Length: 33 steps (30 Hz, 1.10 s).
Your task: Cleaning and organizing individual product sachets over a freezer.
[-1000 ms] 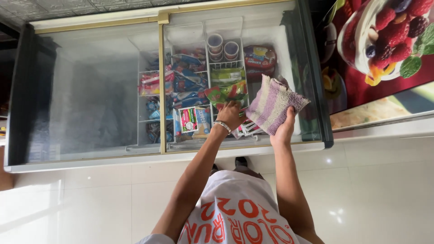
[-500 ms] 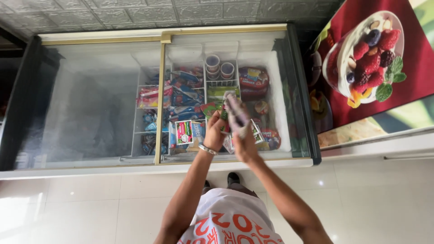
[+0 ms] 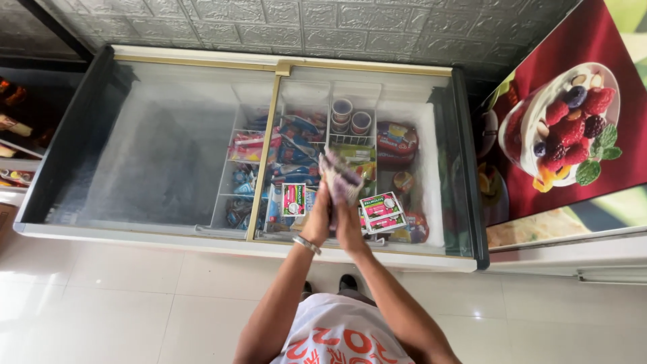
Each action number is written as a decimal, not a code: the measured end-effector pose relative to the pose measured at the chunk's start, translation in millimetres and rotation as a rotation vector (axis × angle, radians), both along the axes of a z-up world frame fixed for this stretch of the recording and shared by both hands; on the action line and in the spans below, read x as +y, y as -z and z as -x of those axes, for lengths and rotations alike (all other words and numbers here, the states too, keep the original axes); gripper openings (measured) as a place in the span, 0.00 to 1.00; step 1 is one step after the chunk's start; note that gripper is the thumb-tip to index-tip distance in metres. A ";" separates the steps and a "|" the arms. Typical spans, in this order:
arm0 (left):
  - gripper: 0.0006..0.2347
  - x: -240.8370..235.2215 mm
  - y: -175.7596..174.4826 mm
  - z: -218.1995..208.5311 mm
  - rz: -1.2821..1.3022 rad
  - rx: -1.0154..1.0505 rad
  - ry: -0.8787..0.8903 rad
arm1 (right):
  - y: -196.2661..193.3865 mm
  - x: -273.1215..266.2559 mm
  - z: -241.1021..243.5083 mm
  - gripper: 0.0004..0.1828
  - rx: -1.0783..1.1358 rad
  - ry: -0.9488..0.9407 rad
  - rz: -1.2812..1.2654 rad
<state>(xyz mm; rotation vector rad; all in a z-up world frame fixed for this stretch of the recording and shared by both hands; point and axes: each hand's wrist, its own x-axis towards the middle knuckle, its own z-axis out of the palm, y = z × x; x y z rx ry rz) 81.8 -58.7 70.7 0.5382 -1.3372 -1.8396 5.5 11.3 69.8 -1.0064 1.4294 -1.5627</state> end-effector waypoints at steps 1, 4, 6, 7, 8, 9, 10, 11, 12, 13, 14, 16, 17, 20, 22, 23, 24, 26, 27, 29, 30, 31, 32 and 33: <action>0.34 -9.8 4.1 0.8 -0.227 0.136 0.034 | -8.9 10.1 -14.4 0.32 0.039 -0.003 0.087; 0.36 -17.1 1.7 -9.7 -0.600 0.355 0.133 | 0.6 14.8 -21.4 0.31 0.306 -0.036 0.365; 0.35 -1.5 -2.0 -6.6 -0.426 0.311 0.071 | -5.1 0.4 -9.3 0.31 0.221 -0.011 0.328; 0.34 6.6 -4.0 -5.8 -0.250 0.265 0.015 | -7.8 -6.5 -4.1 0.32 0.138 0.016 0.291; 0.34 12.1 -5.7 -9.9 -0.247 0.264 0.008 | 3.2 -15.5 9.5 0.32 0.136 0.010 0.294; 0.35 17.8 -7.7 -13.9 -0.156 0.137 0.031 | 13.9 -24.6 23.1 0.32 -0.030 0.048 0.224; 0.36 23.7 -9.8 -17.3 -0.066 0.010 0.056 | 24.2 -33.5 37.0 0.32 -0.193 0.085 0.150; 0.36 24.4 -15.1 -22.7 -0.065 0.010 0.051 | 23.7 -30.5 32.0 0.32 -0.194 0.080 0.151; 0.36 25.4 -20.5 -26.3 -0.027 -0.004 0.112 | 22.8 -27.6 29.1 0.33 -0.225 0.099 0.115; 0.37 26.3 -25.7 -30.1 0.010 -0.017 0.173 | 21.9 -24.8 25.9 0.33 -0.254 0.118 0.079; 0.37 20.9 -20.0 -31.7 0.013 -0.012 0.162 | 22.0 -23.4 14.8 0.33 -0.249 0.106 0.080; 0.34 12.0 -8.0 -36.2 0.313 -0.098 -0.002 | 23.1 -18.0 -8.4 0.32 -0.277 0.091 0.104; 0.34 9.7 -3.6 -39.3 0.311 -0.097 -0.015 | 41.6 -17.1 -8.8 0.32 -0.275 0.078 0.101; 0.33 4.1 -0.6 -49.5 0.018 0.127 -0.018 | 69.7 -21.2 -7.6 0.31 -0.277 0.073 0.055; 0.35 7.5 -10.5 -57.0 0.021 -0.017 -0.056 | 52.7 -27.9 -4.2 0.33 -0.268 0.090 0.038; 0.35 9.1 -10.1 -60.3 0.019 -0.019 -0.069 | 61.6 -37.2 11.0 0.33 -0.270 0.078 0.035; 0.31 10.4 -10.4 -63.0 0.065 -0.053 -0.058 | 70.1 -46.5 26.5 0.32 -0.494 -0.042 0.124; 0.26 3.4 2.2 -69.2 0.113 -0.088 -0.051 | 63.0 -52.2 39.4 0.32 -0.717 -0.167 0.214; 0.20 -5.1 15.2 -73.0 0.095 -0.077 -0.037 | 47.5 -48.2 37.0 0.32 -0.845 -0.204 0.192; 0.15 -19.8 31.5 -78.1 0.078 -0.063 -0.033 | 23.4 -40.9 27.6 0.31 -0.971 -0.252 0.164; 0.16 -25.0 35.3 -78.5 -0.027 -0.032 -0.086 | 14.8 -35.7 21.3 0.31 -0.923 -0.183 0.067; 0.17 -30.5 39.1 -78.6 -0.132 0.001 -0.138 | 6.5 -30.7 15.3 0.32 -0.872 -0.112 -0.027; 0.17 -29.6 34.0 -79.1 -0.135 0.003 -0.140 | 14.9 -27.8 10.3 0.32 -0.870 -0.113 -0.030; 0.17 -29.0 28.7 -79.1 -0.067 -0.049 -0.249 | 23.2 -25.1 5.7 0.32 -0.819 -0.104 -0.025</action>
